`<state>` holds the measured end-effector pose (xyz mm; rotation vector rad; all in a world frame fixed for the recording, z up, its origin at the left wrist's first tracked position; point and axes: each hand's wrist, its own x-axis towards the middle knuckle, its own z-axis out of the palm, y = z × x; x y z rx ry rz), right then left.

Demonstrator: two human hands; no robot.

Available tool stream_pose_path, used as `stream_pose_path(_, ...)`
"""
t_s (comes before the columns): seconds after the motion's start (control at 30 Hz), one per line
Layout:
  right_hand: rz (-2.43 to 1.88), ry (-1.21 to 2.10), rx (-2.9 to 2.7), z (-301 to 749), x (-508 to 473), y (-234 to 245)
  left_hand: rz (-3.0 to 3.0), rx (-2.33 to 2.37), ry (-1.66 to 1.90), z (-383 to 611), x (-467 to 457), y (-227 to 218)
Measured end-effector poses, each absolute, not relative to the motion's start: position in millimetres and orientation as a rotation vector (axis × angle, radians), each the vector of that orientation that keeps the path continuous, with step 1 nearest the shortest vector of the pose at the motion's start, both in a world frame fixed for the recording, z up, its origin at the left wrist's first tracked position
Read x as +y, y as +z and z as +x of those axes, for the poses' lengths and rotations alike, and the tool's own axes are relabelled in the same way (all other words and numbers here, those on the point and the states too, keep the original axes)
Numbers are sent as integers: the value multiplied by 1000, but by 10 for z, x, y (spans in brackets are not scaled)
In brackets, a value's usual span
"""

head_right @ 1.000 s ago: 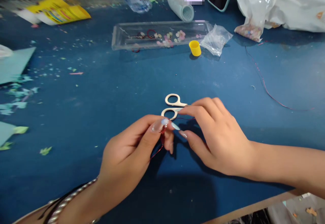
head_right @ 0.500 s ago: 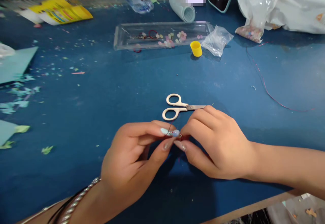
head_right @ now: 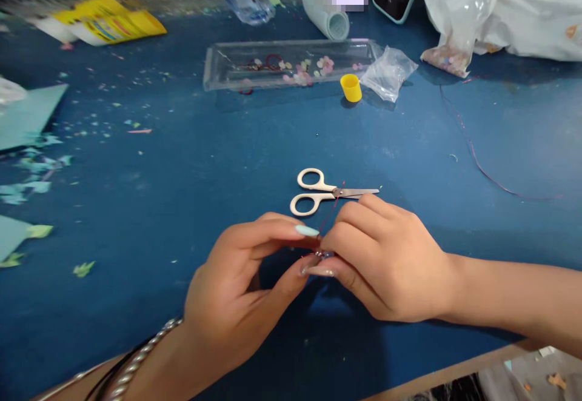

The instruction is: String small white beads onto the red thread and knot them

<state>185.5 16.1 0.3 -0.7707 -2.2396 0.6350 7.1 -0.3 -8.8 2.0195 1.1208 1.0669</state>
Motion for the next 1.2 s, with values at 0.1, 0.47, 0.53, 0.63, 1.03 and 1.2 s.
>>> stream_pose_path(0.1,-762,609,-2260,1859,162,-3,2080,1118,1046,65,4,-70)
stream_pose_path(0.47,-840,40,-2394,1869,135,10,2263,1122,934,33,-1,49)
stream_pose_path(0.53,-865,-25,-2389,1867,128,9,2295,1121,944,31,5,49)
stream_pose_path(0.63,-884,-80,-2387,1866,123,6,2328,1099,994,30,16,42)
stream_pose_path(1.03,-940,-103,-2404,1874,134,-8,2286,1120,1052,52,26,-4)
stream_pose_path(1.2,-950,-29,-2401,1873,145,-10,2162,1103,1060,58,31,-8)
